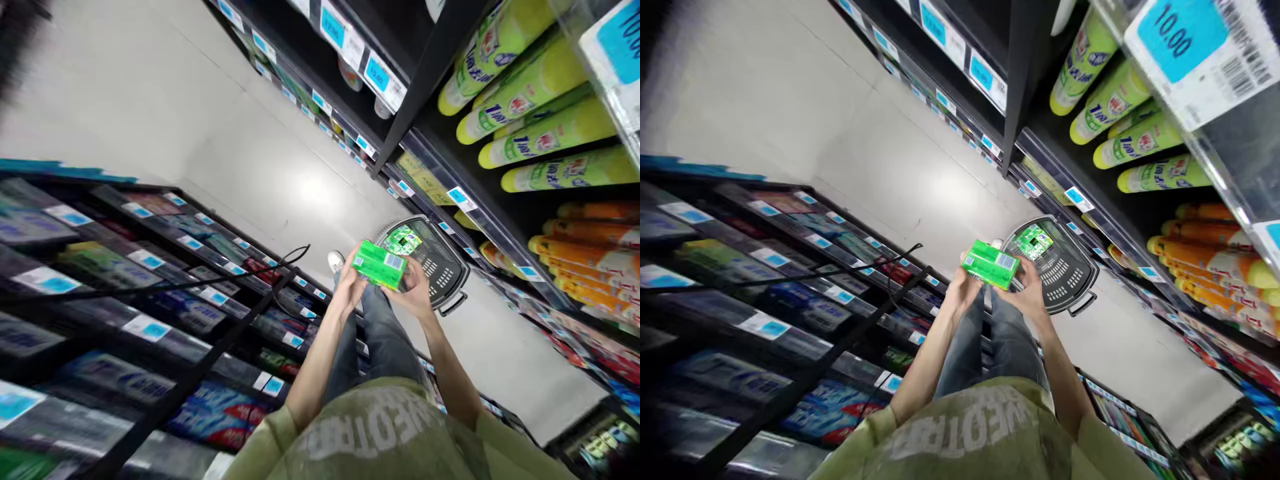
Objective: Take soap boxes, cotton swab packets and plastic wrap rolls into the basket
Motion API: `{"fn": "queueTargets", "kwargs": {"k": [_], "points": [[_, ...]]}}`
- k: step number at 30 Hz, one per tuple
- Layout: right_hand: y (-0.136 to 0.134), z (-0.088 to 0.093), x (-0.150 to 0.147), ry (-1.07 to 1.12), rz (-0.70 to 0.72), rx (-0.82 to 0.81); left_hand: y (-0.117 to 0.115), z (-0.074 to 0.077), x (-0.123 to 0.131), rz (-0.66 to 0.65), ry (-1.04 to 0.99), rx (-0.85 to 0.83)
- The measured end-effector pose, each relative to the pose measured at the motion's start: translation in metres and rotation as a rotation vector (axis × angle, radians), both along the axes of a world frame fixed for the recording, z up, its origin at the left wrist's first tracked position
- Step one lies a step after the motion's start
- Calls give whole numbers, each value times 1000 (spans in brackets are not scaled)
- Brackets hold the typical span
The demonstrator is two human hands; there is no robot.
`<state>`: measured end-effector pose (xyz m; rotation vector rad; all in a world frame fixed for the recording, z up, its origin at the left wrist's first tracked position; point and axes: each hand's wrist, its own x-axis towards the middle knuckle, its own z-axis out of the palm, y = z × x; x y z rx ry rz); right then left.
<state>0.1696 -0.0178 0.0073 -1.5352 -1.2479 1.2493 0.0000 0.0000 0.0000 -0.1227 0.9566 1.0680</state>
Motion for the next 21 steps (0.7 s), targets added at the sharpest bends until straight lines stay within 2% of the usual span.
{"fn": "queueTargets", "kwargs": {"k": [3, 6, 9, 11, 14, 16, 19, 21], "points": [[7, 31, 1, -173, 87, 203, 8, 11, 2, 94, -20, -60], [4, 54, -1, -372, 242, 477, 19, 22, 11, 174, -58, -148], [-6, 63, -5, -488, 388, 710, 30, 31, 20, 199, -131, -217], [-13, 63, -7, -516, 413, 795, 34, 35, 23, 184, -167, -241], [-17, 65, -9, -538, 352, 802, 33, 40, 21, 120, -165, -229], [-15, 72, -8, -540, 249, 756, 29, 45, 17, 45, -122, -181], [-2, 88, -1, -495, 39, 673, 30, 56, 10, -63, -15, -16], [13, 103, 11, -456, -57, 653, 40, 69, 7, -168, 50, 180]]}}
